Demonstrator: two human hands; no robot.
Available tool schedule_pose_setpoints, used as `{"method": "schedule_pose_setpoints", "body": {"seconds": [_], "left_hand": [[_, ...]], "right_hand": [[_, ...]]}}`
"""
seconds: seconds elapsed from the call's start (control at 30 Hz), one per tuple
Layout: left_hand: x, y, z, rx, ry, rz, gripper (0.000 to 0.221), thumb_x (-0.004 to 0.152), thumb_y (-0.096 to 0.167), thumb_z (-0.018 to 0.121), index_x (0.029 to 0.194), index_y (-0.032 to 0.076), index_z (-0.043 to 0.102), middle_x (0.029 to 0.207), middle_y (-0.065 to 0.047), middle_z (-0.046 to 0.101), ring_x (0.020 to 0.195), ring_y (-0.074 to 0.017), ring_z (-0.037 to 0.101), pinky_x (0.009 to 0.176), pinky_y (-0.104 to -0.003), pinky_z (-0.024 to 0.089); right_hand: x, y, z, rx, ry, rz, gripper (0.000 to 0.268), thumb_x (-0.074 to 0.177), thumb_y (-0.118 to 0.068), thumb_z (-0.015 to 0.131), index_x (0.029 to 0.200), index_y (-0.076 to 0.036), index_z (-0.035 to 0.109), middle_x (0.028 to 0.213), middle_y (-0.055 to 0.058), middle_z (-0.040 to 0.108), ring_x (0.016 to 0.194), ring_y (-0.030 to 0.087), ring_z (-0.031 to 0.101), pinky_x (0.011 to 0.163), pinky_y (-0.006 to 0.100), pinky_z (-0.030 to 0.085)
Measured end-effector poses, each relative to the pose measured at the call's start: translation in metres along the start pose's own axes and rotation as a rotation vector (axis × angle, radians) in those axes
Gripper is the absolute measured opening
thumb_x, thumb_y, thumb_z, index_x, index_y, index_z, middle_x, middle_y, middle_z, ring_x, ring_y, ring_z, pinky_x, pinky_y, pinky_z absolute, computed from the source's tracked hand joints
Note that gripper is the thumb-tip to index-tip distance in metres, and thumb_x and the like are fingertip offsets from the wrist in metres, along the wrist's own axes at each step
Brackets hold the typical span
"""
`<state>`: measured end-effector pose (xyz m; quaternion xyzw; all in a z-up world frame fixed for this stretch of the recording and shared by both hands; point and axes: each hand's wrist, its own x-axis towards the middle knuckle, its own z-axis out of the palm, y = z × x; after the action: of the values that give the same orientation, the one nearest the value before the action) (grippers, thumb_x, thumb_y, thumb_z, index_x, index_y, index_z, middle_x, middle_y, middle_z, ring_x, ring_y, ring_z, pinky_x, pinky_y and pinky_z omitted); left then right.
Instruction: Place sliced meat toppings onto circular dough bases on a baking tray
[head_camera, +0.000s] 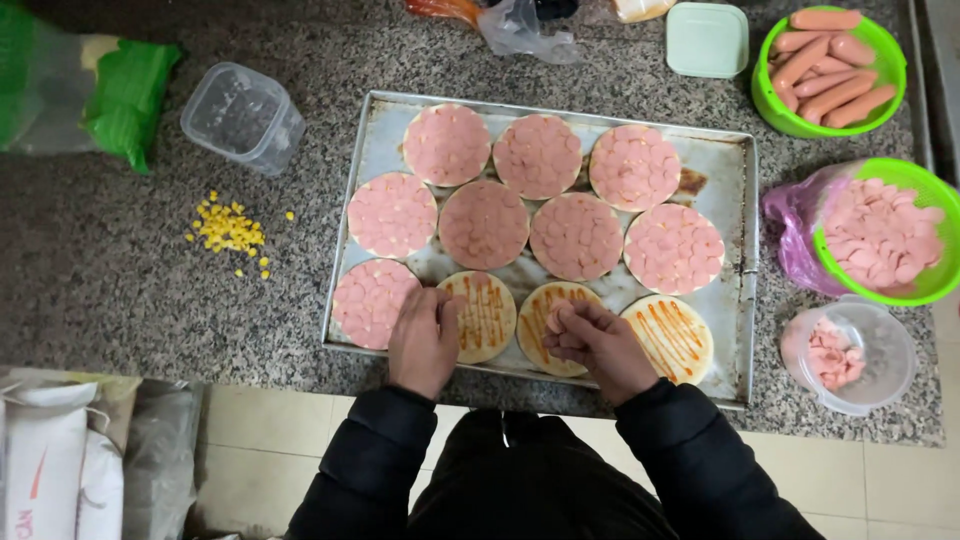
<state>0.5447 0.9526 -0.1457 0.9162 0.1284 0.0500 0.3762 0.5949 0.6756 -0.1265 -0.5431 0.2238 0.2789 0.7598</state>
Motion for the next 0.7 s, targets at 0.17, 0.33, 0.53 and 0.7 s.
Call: {"method": "schedule_pose_setpoints", "body": {"seconds": [0.17,0.33,0.53,0.7], "left_hand": [[0.001,-0.001,-0.003,0.025,-0.012,0.028,0.015,0.108,0.026,0.066,0.108,0.012,0.071,0.09,-0.018,0.068,0.102,-0.0456,0.072,0.095,-0.056,0.058],[0.013,-0.016,-0.003,0.083,-0.072,0.031,0.02,0.107,0.036,0.07,0.109,0.016,0.074,0.09,-0.012,0.072,0.103,-0.0384,0.074,0.097,-0.051,0.059],[0.029,-0.042,0.021,0.171,0.02,0.231,0.025,0.103,0.044,0.074,0.093,0.021,0.072,0.078,-0.004,0.066,0.09,-0.0323,0.072,0.089,-0.048,0.058],[0.033,-0.038,0.022,0.148,-0.089,0.33,0.024,0.106,0.04,0.07,0.095,0.018,0.074,0.081,-0.006,0.072,0.086,-0.0319,0.074,0.084,-0.048,0.058]], "right_hand": [[0.022,0.028,-0.01,-0.023,-0.025,0.004,0.014,0.106,-0.018,0.081,0.112,-0.006,0.078,0.083,0.015,0.08,0.084,0.032,0.088,0.08,0.045,0.074],[0.013,0.023,0.004,-0.03,0.007,0.008,0.012,0.107,-0.019,0.081,0.109,-0.008,0.078,0.08,0.015,0.081,0.082,0.031,0.088,0.077,0.043,0.074],[0.007,0.02,0.019,-0.028,0.065,-0.02,0.012,0.109,-0.016,0.078,0.113,-0.005,0.077,0.079,0.018,0.081,0.081,0.032,0.088,0.081,0.047,0.074],[0.009,0.027,0.023,-0.025,0.078,-0.005,0.012,0.11,-0.017,0.075,0.115,-0.006,0.077,0.09,0.021,0.083,0.083,0.031,0.087,0.078,0.043,0.074]]}}
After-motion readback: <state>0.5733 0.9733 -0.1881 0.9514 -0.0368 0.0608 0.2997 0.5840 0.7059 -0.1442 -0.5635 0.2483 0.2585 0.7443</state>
